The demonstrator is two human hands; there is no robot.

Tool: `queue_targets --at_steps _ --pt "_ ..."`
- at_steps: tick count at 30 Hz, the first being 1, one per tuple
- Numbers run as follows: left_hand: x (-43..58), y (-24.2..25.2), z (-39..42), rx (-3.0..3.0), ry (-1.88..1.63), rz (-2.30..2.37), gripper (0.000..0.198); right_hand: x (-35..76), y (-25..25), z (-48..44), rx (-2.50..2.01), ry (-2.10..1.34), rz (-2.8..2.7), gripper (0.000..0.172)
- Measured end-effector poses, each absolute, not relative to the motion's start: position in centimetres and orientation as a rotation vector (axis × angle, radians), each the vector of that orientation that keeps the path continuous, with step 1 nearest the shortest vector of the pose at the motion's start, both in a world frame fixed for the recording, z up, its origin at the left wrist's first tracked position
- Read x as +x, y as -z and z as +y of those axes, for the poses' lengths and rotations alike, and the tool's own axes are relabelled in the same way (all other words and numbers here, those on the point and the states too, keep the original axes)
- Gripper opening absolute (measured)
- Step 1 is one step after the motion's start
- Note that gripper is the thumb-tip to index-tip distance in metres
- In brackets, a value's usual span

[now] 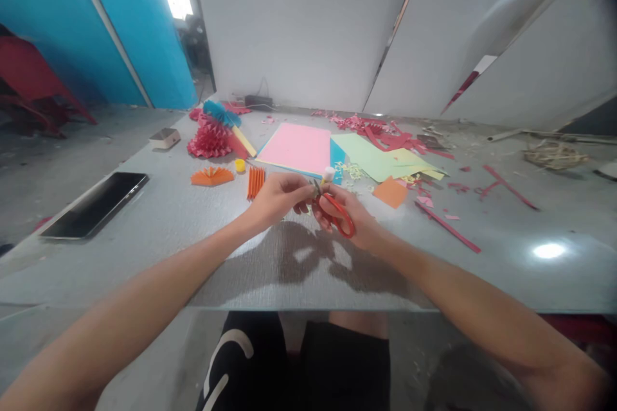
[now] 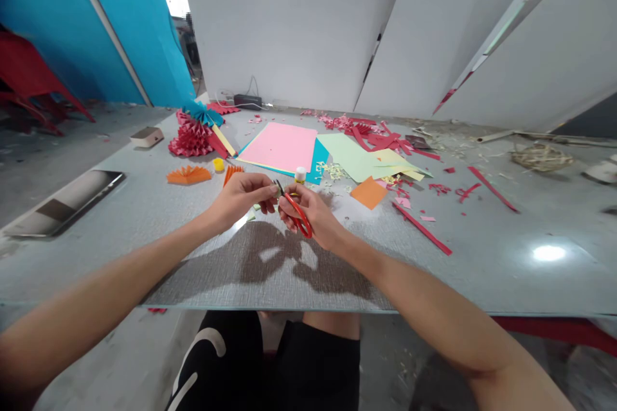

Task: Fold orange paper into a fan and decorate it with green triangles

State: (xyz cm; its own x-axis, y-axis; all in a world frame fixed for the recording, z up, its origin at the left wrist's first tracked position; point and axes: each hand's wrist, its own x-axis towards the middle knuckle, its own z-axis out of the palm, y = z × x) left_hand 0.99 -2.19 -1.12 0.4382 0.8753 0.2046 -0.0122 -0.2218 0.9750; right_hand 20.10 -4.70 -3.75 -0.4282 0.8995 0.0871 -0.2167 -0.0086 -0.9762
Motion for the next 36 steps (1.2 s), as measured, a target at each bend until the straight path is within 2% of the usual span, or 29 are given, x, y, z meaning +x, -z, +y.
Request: queue_targets --at_steps 6,17,26,36 --pt "1.0 1.1 -2.2 1.557 -0.990 0.738 0.026 20.1 4.1 -4.7 -0.753 -1.577 -1.355 0.041" --pt "0.9 0.8 -2.1 1.556 -0.984 0.700 0.032 19.7 3.4 -5.1 -0.785 -1.544 -1.307 0.046" --pt "0.9 0.8 -2.2 1.541 -1.029 0.767 0.019 20.1 3.6 -4.5 -0.805 -1.511 -1.303 0.047" --pt "0.8 0.8 -1.9 1.592 -0.990 0.791 0.015 20.5 3.2 -4.3 -0.851 -1.524 -1.371 0.049"
